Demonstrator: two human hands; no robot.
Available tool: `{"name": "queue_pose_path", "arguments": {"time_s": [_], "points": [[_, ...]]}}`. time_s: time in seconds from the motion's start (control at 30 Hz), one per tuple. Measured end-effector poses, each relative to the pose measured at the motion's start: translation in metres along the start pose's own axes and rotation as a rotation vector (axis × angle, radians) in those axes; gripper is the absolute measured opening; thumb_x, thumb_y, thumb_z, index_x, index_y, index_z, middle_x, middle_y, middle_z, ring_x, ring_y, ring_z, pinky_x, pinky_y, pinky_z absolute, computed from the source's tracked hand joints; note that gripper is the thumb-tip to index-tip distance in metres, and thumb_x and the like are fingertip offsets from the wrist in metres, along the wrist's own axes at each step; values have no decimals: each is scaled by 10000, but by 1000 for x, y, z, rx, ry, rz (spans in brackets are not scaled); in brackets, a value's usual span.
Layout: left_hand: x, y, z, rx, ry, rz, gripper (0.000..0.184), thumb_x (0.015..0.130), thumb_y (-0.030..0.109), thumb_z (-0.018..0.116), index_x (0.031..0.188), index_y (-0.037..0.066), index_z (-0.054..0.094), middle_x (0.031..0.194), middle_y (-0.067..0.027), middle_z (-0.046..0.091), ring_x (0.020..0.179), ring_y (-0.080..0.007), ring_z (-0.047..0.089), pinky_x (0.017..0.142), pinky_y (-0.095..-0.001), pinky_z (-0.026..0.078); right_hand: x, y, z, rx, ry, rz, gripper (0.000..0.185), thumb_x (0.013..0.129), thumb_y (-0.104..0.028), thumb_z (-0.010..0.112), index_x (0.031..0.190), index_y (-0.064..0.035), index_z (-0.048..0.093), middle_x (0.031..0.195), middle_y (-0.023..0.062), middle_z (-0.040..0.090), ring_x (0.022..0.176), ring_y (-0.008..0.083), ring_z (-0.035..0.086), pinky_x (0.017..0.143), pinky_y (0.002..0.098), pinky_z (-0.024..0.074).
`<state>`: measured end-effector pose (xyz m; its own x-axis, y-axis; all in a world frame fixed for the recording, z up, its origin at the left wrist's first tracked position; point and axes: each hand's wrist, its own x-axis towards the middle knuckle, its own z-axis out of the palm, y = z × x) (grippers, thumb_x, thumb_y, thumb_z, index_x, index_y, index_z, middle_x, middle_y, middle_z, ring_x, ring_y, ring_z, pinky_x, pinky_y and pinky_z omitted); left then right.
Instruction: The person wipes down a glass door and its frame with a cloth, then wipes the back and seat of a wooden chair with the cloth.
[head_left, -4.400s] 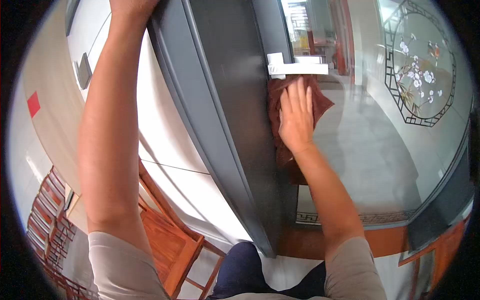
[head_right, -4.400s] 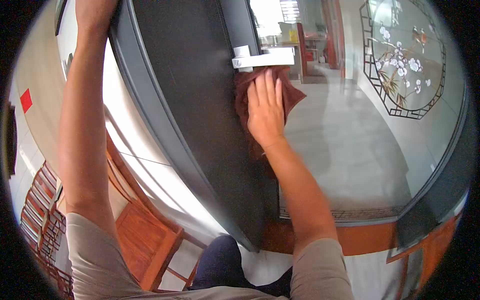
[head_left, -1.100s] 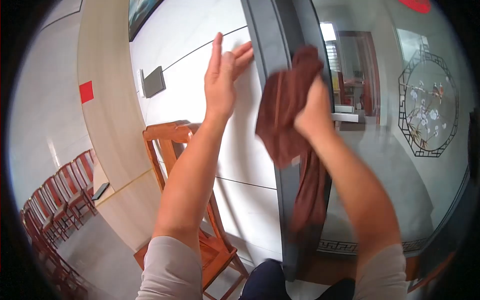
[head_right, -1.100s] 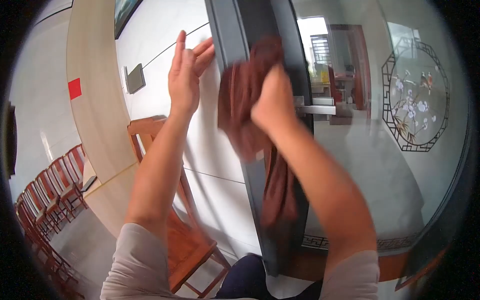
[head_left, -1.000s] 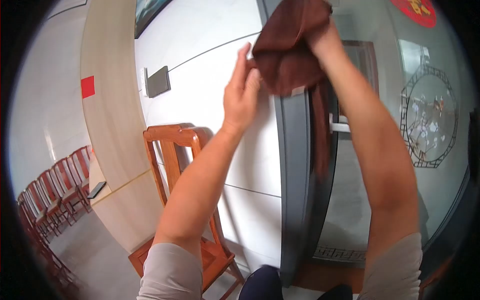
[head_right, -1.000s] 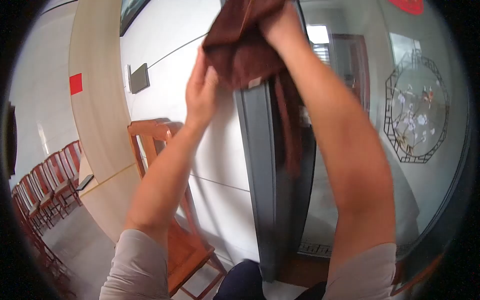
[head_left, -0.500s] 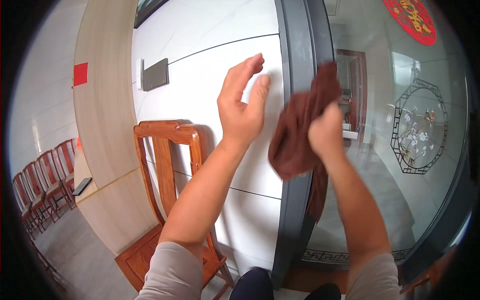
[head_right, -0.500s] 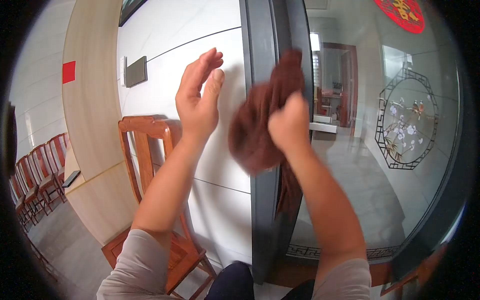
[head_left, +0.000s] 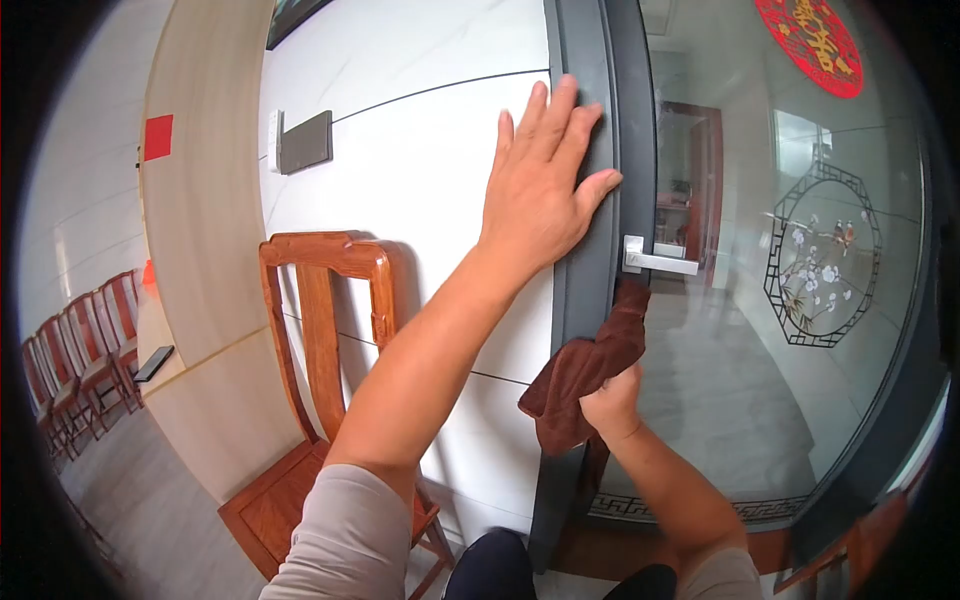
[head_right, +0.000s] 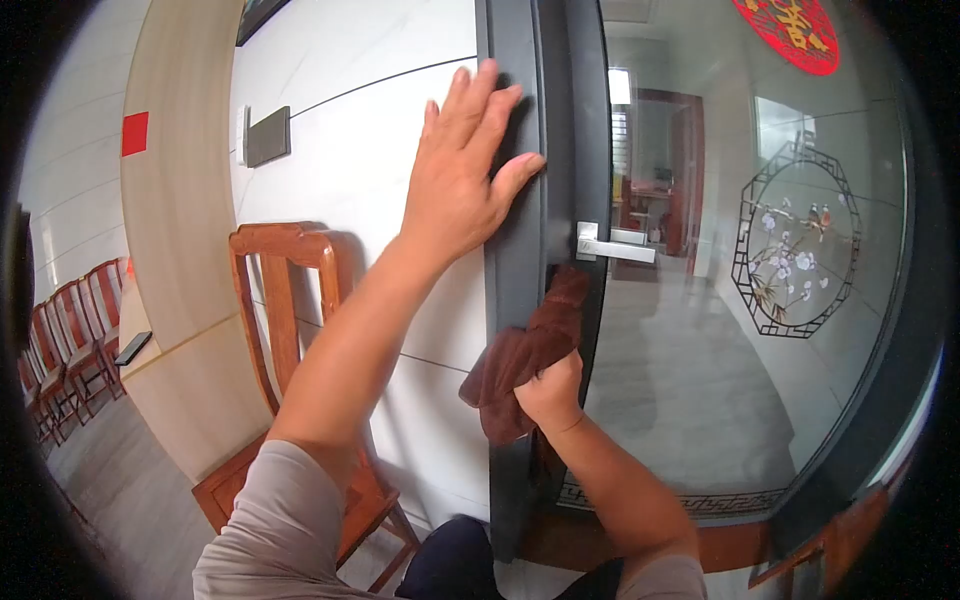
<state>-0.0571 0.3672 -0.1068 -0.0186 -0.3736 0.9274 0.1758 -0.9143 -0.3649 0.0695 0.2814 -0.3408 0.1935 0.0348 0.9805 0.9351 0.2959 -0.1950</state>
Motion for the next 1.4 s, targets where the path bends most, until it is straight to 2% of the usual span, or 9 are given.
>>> {"name": "queue_pose_path", "arguments": {"time_s": [0.03,0.1,0.13,0.33,0.67,1.03,1.17,1.33,1.4], "points": [[4,-1,5,-1,3,2,597,991,316,734,1507,71,563,1612,-203,476,1491,-370,461,1213,-547,374,0,-2,0,11,25,4,365,822,-147,857,1114,-9,688,1077,182,743,982,385,736,863,414,582],[6,-1,18,127,-90,86,707,1015,497,641,1550,56,499,1687,-205,372,1582,-384,313,1275,-598,234,-6,-4,-1,11,11,24,364,821,-148,858,1110,-7,688,1075,180,744,981,376,738,864,411,583],[6,2,22,168,-84,92,735,1031,555,578,1531,20,509,1679,-209,380,1578,-373,324,1282,-590,225,-8,-4,-1,12,-5,46,363,820,-149,860,1106,-6,689,1073,178,745,980,368,741,866,408,583],[36,-9,35,146,-52,160,802,1030,615,545,1553,10,486,1675,-226,375,1583,-370,309,1289,-550,236,-10,-5,-2,40,-20,68,354,813,-137,862,1097,-7,696,1059,159,749,968,338,746,867,402,583],[27,0,35,128,-37,134,858,998,661,569,1534,-6,499,1639,-242,411,1541,-396,369,1270,-532,281,-12,-1,-1,45,-27,68,370,821,-115,854,1126,7,683,1131,172,731,1022,355,723,915,397,569],[27,4,38,185,-23,107,912,985,690,560,1538,-30,476,1621,-274,411,1535,-414,369,1270,-541,270,-7,-12,-3,80,-10,64,270,826,-105,845,1033,-1,705,1018,159,751,935,351,739,855,394,580],[38,1,40,139,-11,93,915,981,689,568,1541,-29,478,1621,-275,412,1547,-410,352,1271,-550,264,-8,-10,-1,70,5,1,282,821,-110,847,1040,-4,705,1023,162,752,939,351,741,858,399,582],[13,10,28,134,-51,91,902,985,680,573,1532,-31,473,1612,-271,427,1539,-419,359,1267,-564,267,-16,-2,-1,97,-29,124,310,805,-123,864,1045,-8,705,1038,161,753,956,351,746,867,401,584],[17,6,31,159,-41,109,905,984,683,574,1528,-33,474,1612,-272,424,1537,-423,359,1267,-566,265,-18,1,-1,77,-33,103,320,802,-124,868,1051,-9,703,1046,160,752,960,349,744,869,401,583]]}}
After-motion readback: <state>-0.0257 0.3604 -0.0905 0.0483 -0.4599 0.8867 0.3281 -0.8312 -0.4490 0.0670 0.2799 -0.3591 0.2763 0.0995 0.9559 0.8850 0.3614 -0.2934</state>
